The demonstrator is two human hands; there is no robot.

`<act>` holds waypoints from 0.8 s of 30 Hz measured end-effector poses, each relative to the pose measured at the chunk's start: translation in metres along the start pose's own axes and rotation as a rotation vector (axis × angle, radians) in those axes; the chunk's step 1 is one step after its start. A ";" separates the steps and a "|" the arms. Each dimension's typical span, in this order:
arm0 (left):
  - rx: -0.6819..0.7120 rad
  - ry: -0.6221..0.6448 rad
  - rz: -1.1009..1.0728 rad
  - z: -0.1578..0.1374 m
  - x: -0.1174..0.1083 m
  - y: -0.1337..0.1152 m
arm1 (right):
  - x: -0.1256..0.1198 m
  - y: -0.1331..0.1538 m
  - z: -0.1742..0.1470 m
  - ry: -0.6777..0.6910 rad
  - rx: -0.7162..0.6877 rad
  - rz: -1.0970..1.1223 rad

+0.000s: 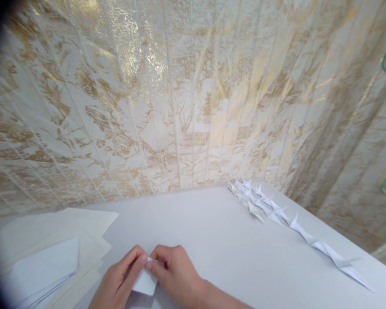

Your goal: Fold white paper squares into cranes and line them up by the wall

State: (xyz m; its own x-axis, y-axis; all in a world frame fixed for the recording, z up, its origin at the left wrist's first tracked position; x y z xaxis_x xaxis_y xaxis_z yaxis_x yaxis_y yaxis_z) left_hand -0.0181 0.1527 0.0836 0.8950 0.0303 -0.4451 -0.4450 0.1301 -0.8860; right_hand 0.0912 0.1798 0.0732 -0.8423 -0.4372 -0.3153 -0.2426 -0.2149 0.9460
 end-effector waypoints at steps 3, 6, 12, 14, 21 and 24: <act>-0.053 0.047 -0.094 0.003 0.006 0.000 | -0.012 0.001 0.002 -0.109 -0.028 0.161; -0.072 0.062 -0.081 0.003 0.009 0.003 | -0.023 0.008 0.003 -0.203 -0.118 0.224; -0.144 0.063 -0.184 0.001 0.013 0.017 | -0.013 -0.007 0.004 -0.202 -0.044 0.503; -0.156 0.068 -0.222 0.000 0.015 0.017 | -0.008 -0.008 0.005 -0.172 -0.037 0.574; -0.103 0.073 -0.093 -0.002 0.018 0.009 | 0.005 -0.004 0.003 -0.069 -0.007 0.593; -0.071 0.096 -0.024 -0.003 0.021 0.006 | 0.000 -0.010 0.002 -0.126 0.014 0.561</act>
Point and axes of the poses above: each hand's wrist, its own z-axis towards the middle knuckle, its own x-axis out of the palm, y = z × x, the point moved 10 cm from there along z, towards the middle knuckle, and after that the axes turned 1 degree about y, right-handed, at the moved point
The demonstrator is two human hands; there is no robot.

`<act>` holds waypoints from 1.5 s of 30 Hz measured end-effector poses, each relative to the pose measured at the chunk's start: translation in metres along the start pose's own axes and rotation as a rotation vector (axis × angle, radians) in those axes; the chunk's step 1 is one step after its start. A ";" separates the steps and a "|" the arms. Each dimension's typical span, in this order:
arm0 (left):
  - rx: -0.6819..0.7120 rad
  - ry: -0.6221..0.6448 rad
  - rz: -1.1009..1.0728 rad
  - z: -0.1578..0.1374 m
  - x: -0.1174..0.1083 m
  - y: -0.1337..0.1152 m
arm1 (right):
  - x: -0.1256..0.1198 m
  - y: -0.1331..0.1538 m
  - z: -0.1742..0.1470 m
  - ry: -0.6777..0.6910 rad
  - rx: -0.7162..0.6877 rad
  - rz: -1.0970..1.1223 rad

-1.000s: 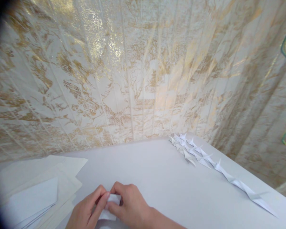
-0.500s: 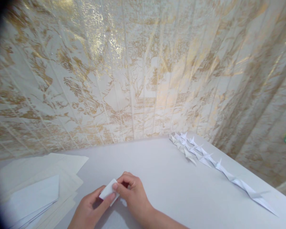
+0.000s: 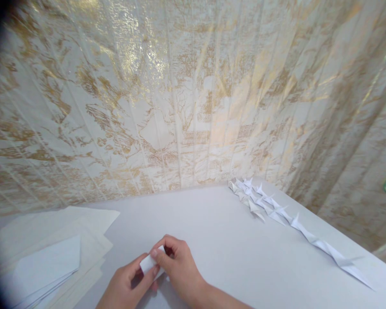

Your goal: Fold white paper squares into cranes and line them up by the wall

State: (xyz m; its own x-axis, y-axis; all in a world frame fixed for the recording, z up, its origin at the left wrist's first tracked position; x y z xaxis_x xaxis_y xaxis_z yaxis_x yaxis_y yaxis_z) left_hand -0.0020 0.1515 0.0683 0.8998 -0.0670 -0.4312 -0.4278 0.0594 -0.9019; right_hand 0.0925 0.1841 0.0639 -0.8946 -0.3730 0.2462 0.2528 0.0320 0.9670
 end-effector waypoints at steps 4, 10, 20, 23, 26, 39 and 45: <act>0.026 0.028 0.053 -0.002 0.002 -0.003 | -0.009 0.002 0.002 -0.060 -0.021 0.020; 0.045 0.119 -0.033 -0.005 0.009 -0.011 | 0.008 -0.003 0.004 0.094 0.052 0.128; -0.030 0.073 -0.069 -0.004 0.005 -0.007 | 0.009 -0.002 0.000 0.110 0.034 0.085; -0.006 0.071 -0.058 -0.004 0.005 -0.011 | -0.004 0.003 0.003 0.012 -0.009 -0.027; -0.017 0.076 -0.044 -0.004 0.003 -0.011 | -0.013 0.007 0.006 -0.040 -0.019 -0.136; 0.528 -0.120 0.520 -0.018 -0.008 -0.050 | -0.024 0.020 0.013 -0.033 -0.172 -0.696; 0.593 0.045 0.792 -0.014 0.015 -0.043 | -0.026 0.030 0.015 0.054 -0.243 -0.865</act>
Point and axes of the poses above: each hand's wrist, its own z-axis towards the middle knuckle, its own x-axis out of the palm, y = z × x, the point moved 10 cm from there along z, towards the middle knuckle, and after that the axes turned 1 degree about y, right-handed, at the moved point
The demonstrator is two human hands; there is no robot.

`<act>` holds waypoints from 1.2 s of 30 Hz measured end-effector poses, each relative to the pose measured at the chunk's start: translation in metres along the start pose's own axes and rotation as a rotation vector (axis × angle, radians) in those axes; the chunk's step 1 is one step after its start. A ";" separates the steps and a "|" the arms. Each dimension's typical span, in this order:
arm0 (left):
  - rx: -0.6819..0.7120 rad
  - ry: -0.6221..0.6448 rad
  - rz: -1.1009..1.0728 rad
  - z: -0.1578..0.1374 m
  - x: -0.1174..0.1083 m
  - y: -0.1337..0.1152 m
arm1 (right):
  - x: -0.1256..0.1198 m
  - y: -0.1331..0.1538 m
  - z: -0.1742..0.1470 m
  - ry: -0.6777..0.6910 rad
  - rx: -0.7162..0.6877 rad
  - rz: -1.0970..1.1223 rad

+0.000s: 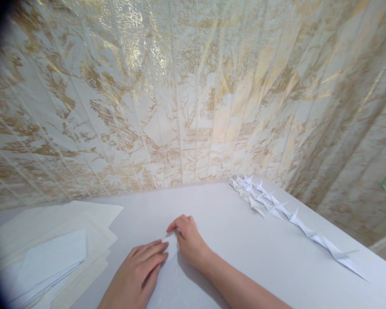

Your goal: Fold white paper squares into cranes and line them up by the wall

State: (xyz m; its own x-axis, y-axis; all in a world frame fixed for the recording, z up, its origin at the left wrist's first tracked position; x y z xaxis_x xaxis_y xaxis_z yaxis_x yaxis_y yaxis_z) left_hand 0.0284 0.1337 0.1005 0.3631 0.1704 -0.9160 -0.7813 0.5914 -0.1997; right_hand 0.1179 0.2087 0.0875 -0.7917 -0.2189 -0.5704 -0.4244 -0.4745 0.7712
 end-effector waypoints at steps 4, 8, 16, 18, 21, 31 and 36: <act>0.005 0.020 0.033 -0.002 0.002 -0.001 | -0.006 0.002 0.005 0.232 -0.091 0.074; 0.021 0.032 0.039 -0.003 0.003 -0.005 | -0.009 0.005 0.004 0.350 -0.150 0.175; 0.004 0.048 0.034 0.000 0.000 -0.008 | -0.002 0.001 0.004 0.351 -0.145 0.087; -0.010 0.041 -0.003 -0.002 0.000 -0.007 | -0.002 0.001 0.005 0.352 -0.144 0.078; -0.026 0.052 -0.053 -0.005 0.004 -0.005 | -0.003 0.001 0.006 0.356 -0.140 0.072; -0.059 0.168 -0.072 -0.005 0.011 -0.007 | -0.001 0.002 0.004 0.446 -0.125 0.062; -0.059 0.214 -0.058 -0.004 0.011 -0.010 | 0.000 0.003 0.004 0.440 -0.122 0.014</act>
Point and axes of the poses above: each hand's wrist, its own z-axis towards the middle knuckle, its own x-axis out of the palm, y = z × x, the point moved 10 cm from there along z, towards the middle knuckle, and after that the axes turned 1 degree about y, right-handed, at the moved point
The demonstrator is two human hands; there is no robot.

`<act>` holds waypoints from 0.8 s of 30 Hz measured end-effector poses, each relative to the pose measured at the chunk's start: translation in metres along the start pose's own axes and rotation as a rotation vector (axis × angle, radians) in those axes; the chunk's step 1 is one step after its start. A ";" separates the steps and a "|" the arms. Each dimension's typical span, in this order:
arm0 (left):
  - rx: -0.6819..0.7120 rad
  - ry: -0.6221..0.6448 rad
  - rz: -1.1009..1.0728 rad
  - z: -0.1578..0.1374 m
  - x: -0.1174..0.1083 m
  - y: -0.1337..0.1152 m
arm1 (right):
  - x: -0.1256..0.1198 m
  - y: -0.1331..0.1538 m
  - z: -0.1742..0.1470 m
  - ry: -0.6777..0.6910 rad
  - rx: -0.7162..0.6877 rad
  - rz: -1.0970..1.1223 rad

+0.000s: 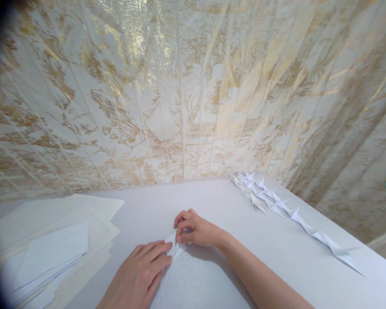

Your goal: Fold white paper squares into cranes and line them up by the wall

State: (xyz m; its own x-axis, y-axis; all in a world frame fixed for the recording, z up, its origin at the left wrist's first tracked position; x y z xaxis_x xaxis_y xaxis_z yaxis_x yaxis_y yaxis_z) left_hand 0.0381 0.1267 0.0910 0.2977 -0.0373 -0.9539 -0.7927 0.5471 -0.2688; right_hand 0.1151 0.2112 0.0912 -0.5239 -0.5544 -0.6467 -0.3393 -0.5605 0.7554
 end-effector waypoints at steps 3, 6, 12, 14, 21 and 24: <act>-0.018 0.048 0.004 0.003 0.001 0.000 | 0.001 0.002 -0.001 0.047 -0.024 0.022; -0.045 0.096 0.000 0.005 0.001 0.001 | 0.001 0.002 -0.001 0.052 -0.033 0.009; -0.075 0.120 -0.018 0.004 -0.003 0.002 | 0.001 -0.003 0.002 -0.086 0.003 -0.065; -0.081 0.142 -0.001 0.003 -0.002 0.002 | 0.002 -0.002 0.003 -0.102 0.006 -0.077; -0.036 0.121 0.044 0.004 0.000 0.003 | 0.001 0.002 0.003 -0.123 0.006 -0.117; -0.021 0.097 0.036 0.006 -0.001 0.004 | 0.001 0.003 0.003 -0.124 0.010 -0.126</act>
State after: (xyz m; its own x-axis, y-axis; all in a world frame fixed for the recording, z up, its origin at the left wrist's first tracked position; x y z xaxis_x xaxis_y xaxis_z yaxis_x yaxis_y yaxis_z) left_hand 0.0380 0.1337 0.0920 0.2167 -0.0989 -0.9712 -0.8131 0.5323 -0.2356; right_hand 0.1113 0.2110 0.0932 -0.5689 -0.4000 -0.7186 -0.4159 -0.6139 0.6709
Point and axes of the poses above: each hand's wrist, its own z-axis towards the middle knuckle, its own x-axis out of the palm, y = z × x, the point moved 10 cm from there along z, towards the middle knuckle, and after that the axes turned 1 degree about y, right-handed, at the moved point
